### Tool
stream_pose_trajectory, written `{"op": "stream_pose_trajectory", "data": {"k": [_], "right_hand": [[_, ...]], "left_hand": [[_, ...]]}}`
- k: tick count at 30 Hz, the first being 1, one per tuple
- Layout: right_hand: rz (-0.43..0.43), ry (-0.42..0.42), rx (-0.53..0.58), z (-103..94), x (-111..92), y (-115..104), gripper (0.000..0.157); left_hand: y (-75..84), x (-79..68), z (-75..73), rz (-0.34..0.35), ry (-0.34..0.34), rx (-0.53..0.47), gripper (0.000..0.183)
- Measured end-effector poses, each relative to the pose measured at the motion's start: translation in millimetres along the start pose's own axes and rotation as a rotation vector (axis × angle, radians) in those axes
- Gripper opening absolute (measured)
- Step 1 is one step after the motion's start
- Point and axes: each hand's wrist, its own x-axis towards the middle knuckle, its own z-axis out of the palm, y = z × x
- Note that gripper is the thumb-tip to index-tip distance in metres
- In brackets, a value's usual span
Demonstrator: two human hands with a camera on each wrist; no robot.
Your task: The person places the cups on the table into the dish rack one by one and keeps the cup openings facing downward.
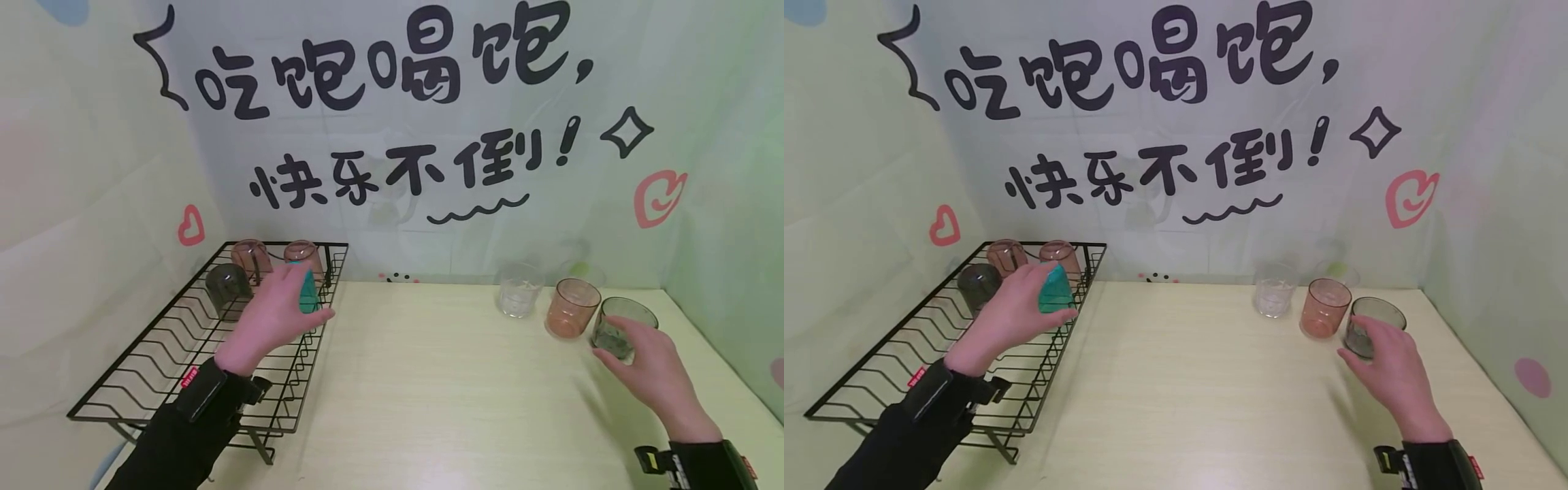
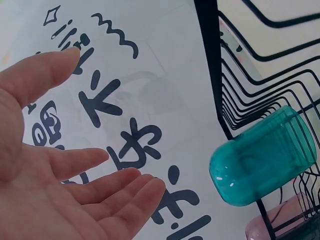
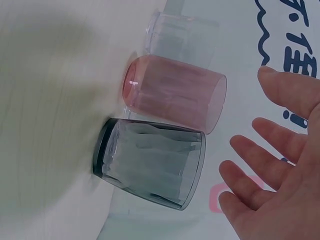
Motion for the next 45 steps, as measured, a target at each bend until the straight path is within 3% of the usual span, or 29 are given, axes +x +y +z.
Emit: {"op": "stream_pose_trajectory", "data": {"k": [6,24,45], "right_hand": [[0.005,-0.008,-0.023,-1.0,2,5,0.057],[0.007,0.003,-0.096,2.0,6,17,0.061],[-0.079,0.036,-0.177,15.8,12,35,0.062]], "left_hand": [[5.1,-4.6,0.9,0.043,0.013,-0.003,0.086],[11.9,-7.7,2.8,0.07,0.008,-0.034,0.087],[19.6,-6.7,8.4,0.075,-0.028,-0.044,0.088]]}}
